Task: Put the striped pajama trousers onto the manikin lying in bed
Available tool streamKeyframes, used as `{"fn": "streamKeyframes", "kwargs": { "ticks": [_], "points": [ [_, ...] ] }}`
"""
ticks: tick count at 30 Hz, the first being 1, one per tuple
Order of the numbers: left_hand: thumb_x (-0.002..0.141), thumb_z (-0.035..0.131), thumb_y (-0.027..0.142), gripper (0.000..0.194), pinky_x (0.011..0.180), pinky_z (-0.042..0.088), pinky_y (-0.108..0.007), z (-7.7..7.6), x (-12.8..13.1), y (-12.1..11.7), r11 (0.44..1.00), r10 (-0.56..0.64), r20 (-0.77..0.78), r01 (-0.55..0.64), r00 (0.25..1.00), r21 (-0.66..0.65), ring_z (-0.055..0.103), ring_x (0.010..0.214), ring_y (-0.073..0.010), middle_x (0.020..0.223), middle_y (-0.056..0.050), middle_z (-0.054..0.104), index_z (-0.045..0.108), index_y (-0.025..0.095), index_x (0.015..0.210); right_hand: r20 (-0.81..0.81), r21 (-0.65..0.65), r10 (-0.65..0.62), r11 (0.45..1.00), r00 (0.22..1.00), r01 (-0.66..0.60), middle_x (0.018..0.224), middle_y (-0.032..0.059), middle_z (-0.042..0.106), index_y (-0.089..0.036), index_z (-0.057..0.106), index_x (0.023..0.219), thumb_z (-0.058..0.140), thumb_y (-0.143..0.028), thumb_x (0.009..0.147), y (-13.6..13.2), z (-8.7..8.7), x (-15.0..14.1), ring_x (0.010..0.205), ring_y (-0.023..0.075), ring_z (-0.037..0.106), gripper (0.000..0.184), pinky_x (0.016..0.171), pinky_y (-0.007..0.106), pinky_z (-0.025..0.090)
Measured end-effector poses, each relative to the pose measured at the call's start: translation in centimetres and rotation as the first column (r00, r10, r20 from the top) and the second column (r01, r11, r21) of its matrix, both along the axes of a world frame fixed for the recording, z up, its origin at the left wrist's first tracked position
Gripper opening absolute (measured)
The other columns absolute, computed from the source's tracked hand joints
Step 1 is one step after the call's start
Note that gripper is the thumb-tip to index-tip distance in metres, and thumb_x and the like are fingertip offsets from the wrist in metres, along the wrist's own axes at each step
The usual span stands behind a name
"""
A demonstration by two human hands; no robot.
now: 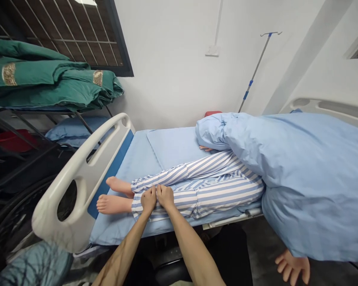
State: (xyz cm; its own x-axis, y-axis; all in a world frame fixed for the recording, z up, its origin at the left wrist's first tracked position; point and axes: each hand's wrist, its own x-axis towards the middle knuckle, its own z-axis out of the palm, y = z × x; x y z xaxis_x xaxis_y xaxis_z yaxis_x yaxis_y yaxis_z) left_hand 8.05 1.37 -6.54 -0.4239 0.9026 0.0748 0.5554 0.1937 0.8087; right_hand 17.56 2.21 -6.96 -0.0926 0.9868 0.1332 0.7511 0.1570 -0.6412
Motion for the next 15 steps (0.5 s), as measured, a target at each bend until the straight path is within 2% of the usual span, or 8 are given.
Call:
{"fn": "streamKeyframes", "kwargs": {
  "ticks": [4, 7, 9, 11, 15],
  "points": [
    [0.095, 0.044, 0.040, 0.050, 0.061, 0.030, -0.029, 2.2, 2.4, 0.8, 0.995, -0.041, 0.250, 0.017, 0.967, 0.099, 0.038, 0.055, -0.0130, 0.049, 0.000, 0.041, 0.034, 0.023, 0.050, -0.236, 0.002, -0.069, 0.997, 0.969, 0.072, 0.070, 0.0093, 0.074, -0.019, 0.061, 0.062, 0.034, -0.025, 0.105, 0.8, -0.2, 0.4, 0.066, 0.0184, 0.066, 0.051, 0.061, 0.025, 0.034],
    [0.096, 0.042, 0.041, 0.049, 0.060, 0.032, -0.029, 2.5, 3.9, 1.2, 0.996, -0.027, 0.358, -0.007, 0.934, 0.093, 0.038, 0.055, -0.0133, 0.049, 0.000, 0.041, 0.033, 0.024, 0.051, -0.368, -0.009, -0.110, 0.993, 0.923, 0.114, 0.065, 0.0083, 0.071, -0.020, 0.053, 0.058, 0.031, -0.028, 0.104, 1.2, -0.3, 0.8, 0.063, 0.0185, 0.064, 0.052, 0.060, 0.025, 0.037],
    [0.096, 0.042, 0.036, 0.047, 0.062, 0.033, -0.029, 2.0, 4.1, 1.3, 0.999, -0.016, 0.307, 0.001, 0.951, 0.050, 0.040, 0.057, -0.0140, 0.051, -0.001, 0.045, 0.037, 0.022, 0.051, -0.385, -0.014, -0.108, 0.994, 0.916, 0.112, 0.064, 0.0078, 0.071, -0.020, 0.053, 0.058, 0.032, -0.029, 0.104, 1.2, -0.4, 0.8, 0.062, 0.0181, 0.064, 0.052, 0.059, 0.024, 0.038],
    [0.095, 0.043, 0.030, 0.043, 0.065, 0.033, -0.030, 1.2, 3.8, 1.1, 1.000, -0.021, 0.179, 0.018, 0.984, 0.020, 0.044, 0.059, -0.0147, 0.054, -0.004, 0.052, 0.042, 0.021, 0.053, -0.329, -0.008, -0.096, 0.995, 0.939, 0.099, 0.069, 0.0081, 0.074, -0.020, 0.058, 0.062, 0.034, -0.029, 0.105, 0.9, -0.3, 0.7, 0.065, 0.0181, 0.066, 0.050, 0.059, 0.023, 0.039],
    [0.098, 0.041, 0.025, 0.041, 0.068, 0.035, -0.029, 0.4, 3.1, 0.9, 0.997, -0.070, -0.023, 0.069, 0.997, -0.036, 0.050, 0.063, -0.0160, 0.062, -0.007, 0.062, 0.051, 0.019, 0.059, -0.022, 0.001, -0.062, 0.998, 0.998, 0.062, 0.085, 0.0121, 0.080, -0.017, 0.073, 0.079, 0.037, -0.029, 0.108, 0.5, 0.7, 0.8, 0.075, 0.0199, 0.073, 0.047, 0.063, 0.023, 0.042]
  ]
}}
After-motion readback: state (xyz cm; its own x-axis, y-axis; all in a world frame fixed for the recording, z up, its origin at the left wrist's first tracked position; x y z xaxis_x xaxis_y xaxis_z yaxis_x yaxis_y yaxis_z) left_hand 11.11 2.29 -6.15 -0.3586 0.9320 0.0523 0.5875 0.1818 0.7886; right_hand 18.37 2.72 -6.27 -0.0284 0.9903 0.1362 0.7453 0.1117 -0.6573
